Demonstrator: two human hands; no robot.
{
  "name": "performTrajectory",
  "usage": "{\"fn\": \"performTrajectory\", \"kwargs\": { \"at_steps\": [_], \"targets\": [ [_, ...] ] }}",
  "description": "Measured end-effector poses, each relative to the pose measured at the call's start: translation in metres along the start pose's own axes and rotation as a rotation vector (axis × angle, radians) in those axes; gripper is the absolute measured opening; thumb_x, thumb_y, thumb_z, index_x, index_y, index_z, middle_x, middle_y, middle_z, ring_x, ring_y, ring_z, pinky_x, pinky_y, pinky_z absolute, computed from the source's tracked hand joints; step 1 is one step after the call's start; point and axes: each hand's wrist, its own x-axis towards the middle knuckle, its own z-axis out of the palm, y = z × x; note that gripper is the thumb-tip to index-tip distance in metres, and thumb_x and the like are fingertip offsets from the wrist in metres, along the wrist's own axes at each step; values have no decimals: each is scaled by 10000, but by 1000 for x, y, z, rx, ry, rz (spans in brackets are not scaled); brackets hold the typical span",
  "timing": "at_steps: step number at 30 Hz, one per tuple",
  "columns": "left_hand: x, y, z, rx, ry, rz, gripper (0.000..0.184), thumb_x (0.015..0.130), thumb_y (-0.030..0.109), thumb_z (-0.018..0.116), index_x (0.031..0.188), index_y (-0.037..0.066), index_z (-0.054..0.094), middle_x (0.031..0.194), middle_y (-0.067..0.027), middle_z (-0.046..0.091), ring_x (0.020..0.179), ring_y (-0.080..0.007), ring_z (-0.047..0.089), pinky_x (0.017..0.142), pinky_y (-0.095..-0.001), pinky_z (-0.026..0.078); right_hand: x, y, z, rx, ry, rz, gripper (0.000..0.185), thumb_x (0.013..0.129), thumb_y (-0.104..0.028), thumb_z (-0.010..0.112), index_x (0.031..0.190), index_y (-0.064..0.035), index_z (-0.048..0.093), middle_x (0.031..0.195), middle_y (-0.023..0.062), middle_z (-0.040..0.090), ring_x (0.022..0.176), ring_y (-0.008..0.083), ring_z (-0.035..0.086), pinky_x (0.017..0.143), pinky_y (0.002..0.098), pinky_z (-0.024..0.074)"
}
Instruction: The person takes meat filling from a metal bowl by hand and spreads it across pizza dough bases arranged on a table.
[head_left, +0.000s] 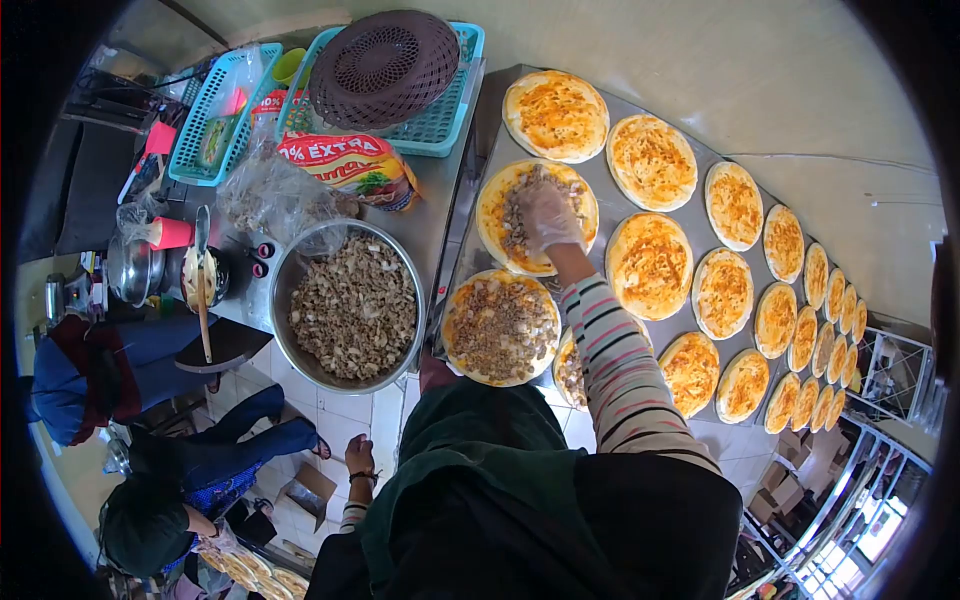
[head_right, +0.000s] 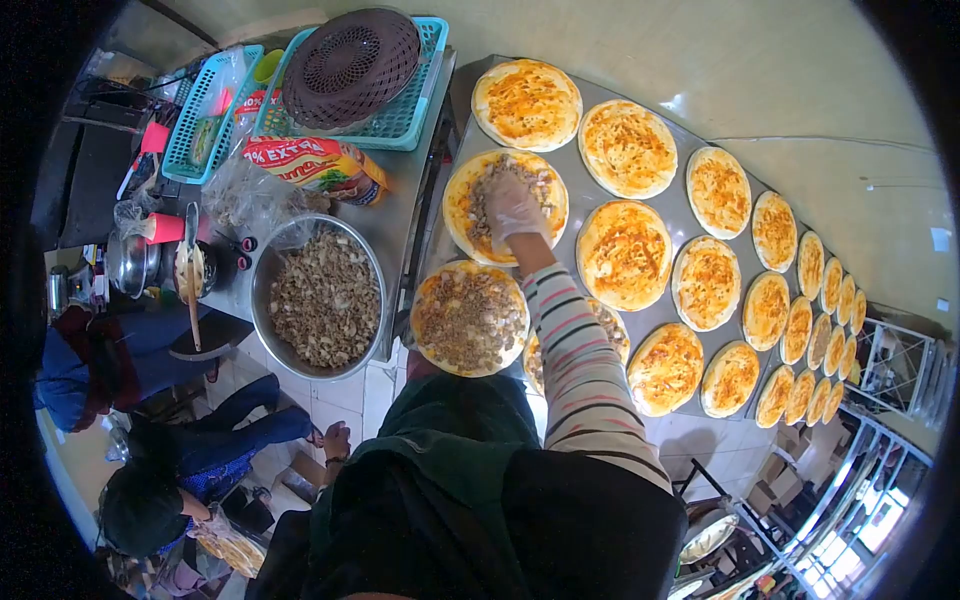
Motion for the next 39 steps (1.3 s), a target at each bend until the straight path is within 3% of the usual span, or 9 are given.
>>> {"fn": "performTrajectory", "kwargs": {
  "at_steps": [1,6,9,17,22,25,27,31,39],
  "targets": [
    [-1,2,0,2,-3,-1,282,643,110,504,893,-17,533,834,-121,560,756,-181,524,679,-261,407,-12,-14,-11,258,-72,171,224,704,-188,444,894,-99,523,995,96,481,891,232,468,741,308,396],
    [2,5,-2,3,3,-3,276,650,103,509,898,-15,532,842,-118,558,757,-180,523,680,-257,405,-64,-8,-46,-102,-35,-314,165,734,-141,406,818,-74,531,826,115,527,781,258,506,694,335,412],
    [-6,11,-2,-52,12,-16,270,653,106,507,893,-15,535,832,-116,562,756,-182,523,682,-260,405,-69,12,-39,407,147,9,144,725,-136,420,764,-68,540,766,115,532,756,259,507,688,337,411],
    [2,5,2,-20,0,-17,267,652,100,507,890,-20,533,825,-115,562,755,-178,524,682,-258,403,-18,8,-31,-334,23,-335,148,709,-156,451,758,-73,564,770,137,539,709,285,518,647,349,412],
    [4,-6,9,-81,44,138,288,647,154,497,887,-1,532,613,-43,510,415,-83,418,371,-215,348,-11,21,-50,346,261,244,158,686,-177,493,716,-46,577,679,166,544,677,299,533,626,349,419],
    [-7,4,10,-56,41,128,290,651,153,489,891,-4,533,616,-47,512,442,-94,437,387,-225,357,9,15,-51,198,209,350,161,679,-175,496,745,-53,577,717,163,549,704,297,532,638,348,419],
    [-21,29,3,-19,-35,-18,270,663,89,501,907,-23,519,864,-123,553,791,-185,516,710,-263,393,16,11,-53,232,209,297,172,681,-185,493,761,-59,578,734,169,547,716,294,532,643,349,419],
    [-10,-7,6,-6,75,140,288,647,149,487,879,-15,537,609,-53,517,497,-117,456,433,-236,370,33,5,-28,166,115,114,192,694,-195,475,795,-64,572,782,174,541,745,289,524,661,355,415],
    [-6,-2,3,-30,21,30,281,646,128,508,895,0,540,845,-126,563,794,-211,525,712,-278,398,17,-24,-21,69,109,0,261,747,-258,426,778,-31,551,789,168,531,751,294,506,672,353,406]
  ]
}}
